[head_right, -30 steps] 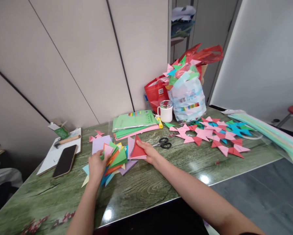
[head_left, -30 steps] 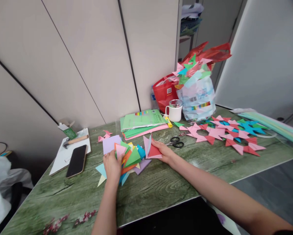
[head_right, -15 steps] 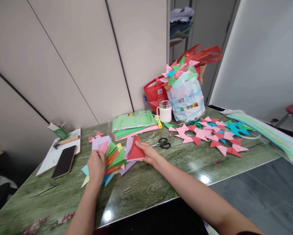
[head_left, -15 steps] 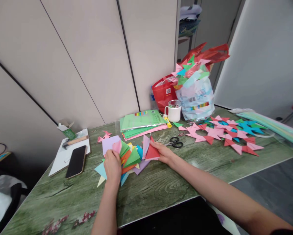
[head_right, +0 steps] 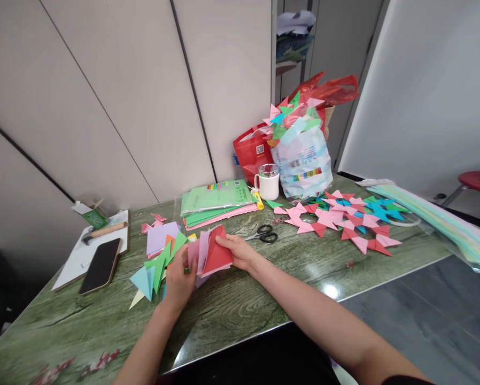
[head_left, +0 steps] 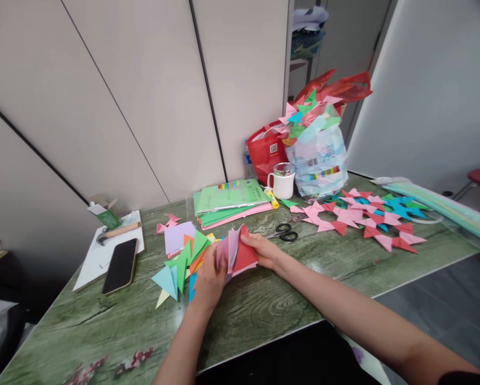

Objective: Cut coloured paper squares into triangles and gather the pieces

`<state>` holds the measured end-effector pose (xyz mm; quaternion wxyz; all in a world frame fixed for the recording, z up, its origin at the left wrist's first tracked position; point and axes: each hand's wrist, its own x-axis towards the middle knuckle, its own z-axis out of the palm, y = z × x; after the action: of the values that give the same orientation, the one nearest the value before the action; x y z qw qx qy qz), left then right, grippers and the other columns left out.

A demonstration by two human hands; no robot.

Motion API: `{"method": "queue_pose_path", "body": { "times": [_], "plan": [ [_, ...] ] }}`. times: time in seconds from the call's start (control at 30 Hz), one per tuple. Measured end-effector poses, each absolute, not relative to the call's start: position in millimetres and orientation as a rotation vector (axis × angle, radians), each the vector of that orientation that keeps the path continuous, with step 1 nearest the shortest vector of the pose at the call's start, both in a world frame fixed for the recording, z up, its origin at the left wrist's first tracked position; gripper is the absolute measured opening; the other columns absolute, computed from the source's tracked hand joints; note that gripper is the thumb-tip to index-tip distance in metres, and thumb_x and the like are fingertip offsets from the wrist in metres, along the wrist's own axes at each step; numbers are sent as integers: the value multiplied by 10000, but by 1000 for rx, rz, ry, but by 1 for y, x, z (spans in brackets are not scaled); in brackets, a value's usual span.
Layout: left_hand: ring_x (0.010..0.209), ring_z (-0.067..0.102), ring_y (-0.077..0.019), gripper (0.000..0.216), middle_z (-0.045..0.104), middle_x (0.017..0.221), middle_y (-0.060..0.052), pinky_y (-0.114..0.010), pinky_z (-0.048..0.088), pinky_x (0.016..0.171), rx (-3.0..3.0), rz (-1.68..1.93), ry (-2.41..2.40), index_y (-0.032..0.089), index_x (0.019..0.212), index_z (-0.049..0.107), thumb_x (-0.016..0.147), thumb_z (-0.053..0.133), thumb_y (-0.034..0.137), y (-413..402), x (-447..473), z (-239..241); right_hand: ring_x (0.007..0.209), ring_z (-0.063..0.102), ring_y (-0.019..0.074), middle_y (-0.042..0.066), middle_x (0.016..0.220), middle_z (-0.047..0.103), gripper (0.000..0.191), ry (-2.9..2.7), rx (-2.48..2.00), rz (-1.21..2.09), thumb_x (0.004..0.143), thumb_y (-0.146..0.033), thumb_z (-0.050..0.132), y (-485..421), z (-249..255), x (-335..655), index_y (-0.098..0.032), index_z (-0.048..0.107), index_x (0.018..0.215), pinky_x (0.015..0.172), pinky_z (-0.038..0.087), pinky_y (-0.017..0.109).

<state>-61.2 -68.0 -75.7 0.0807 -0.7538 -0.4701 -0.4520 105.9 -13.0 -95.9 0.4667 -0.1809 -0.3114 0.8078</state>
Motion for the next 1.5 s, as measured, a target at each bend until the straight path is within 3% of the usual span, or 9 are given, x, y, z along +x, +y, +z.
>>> {"method": "queue_pose_path", "body": {
  "times": [0.13, 0.37, 0.6, 0.7, 0.8, 0.87, 1.1, 1.3, 1.5],
  "plan": [
    [734, 654, -157, 313, 665, 988, -98, -249, 510, 625, -2335, -1367, -1435, 157, 1156, 472, 876, 447, 295, -71, -61, -67, 610, 672, 145, 44, 699, 722, 280, -747, -505, 1950, 625, -315, 775, -12, -95, 105, -123, 655, 790, 686, 521, 280],
    [716, 636, -175, 284, 682, 813, -68, -269, 483, 630, -2479, -1306, -1494, 155, 1032, 571, 910, 358, 297, -72, -62, -65, 591, 662, 133, 28, 682, 718, 286, -768, -529, 1896, 600, -265, 790, -19, -88, 101, -128, 659, 814, 622, 514, 244],
    [768, 621, -178, 341, 669, 890, -62, -297, 476, 699, -2569, -1233, -1544, 180, 1143, 508, 901, 369, 375, -68, -76, -60, 606, 660, 133, 12, 725, 718, 291, -727, -513, 1859, 618, -259, 777, -17, -90, 100, -156, 643, 856, 625, 517, 247],
    [849, 579, -206, 370, 627, 881, -53, -354, 447, 784, -2518, -1179, -1620, 189, 1106, 507, 810, 537, 409, -61, -90, -49, 655, 666, 127, -5, 803, 722, 309, -668, -503, 1826, 642, -245, 763, -9, -94, 103, -194, 622, 913, 665, 522, 243],
    [857, 538, -244, 459, 591, 866, -41, -393, 433, 768, -2515, -1032, -1683, 202, 969, 562, 610, 726, 436, -56, -100, -44, 651, 667, 129, -3, 799, 721, 271, -628, -512, 1831, 676, -239, 740, -3, -99, 106, -192, 618, 914, 661, 527, 244],
    [843, 535, -243, 444, 590, 878, -38, -386, 438, 743, -2534, -937, -1713, 205, 918, 574, 563, 761, 397, -54, -104, -47, 628, 665, 132, 11, 757, 720, 203, -614, -528, 1853, 702, -240, 721, -1, -102, 107, -169, 626, 866, 648, 531, 248],
    [802, 577, -204, 22, 604, 786, -36, -320, 458, 703, -2532, -785, -1729, 195, 758, 578, 759, 578, 218, -49, -102, -59, 630, 676, 146, 50, 748, 722, 135, -608, -557, 1908, 746, -238, 688, 0, -107, 108, -134, 632, 811, 685, 534, 271],
    [678, 607, -205, 147, 616, 828, -82, -305, 434, 577, -2314, -851, -1755, 165, 931, 508, 868, 378, 194, -54, -87, -63, 632, 676, 148, 61, 712, 722, 205, -665, -519, 1952, 703, -281, 728, -8, -100, 105, -111, 647, 785, 702, 526, 270],
    [598, 615, -210, 142, 611, 649, -60, -294, 422, 548, -2325, -913, -1678, 163, 843, 529, 863, 395, 207, -60, -76, -68, 667, 679, 163, 54, 715, 721, 246, -719, -483, 1979, 670, -307, 747, -13, -96, 104, -118, 648, 793, 755, 505, 302]
  ]
}}
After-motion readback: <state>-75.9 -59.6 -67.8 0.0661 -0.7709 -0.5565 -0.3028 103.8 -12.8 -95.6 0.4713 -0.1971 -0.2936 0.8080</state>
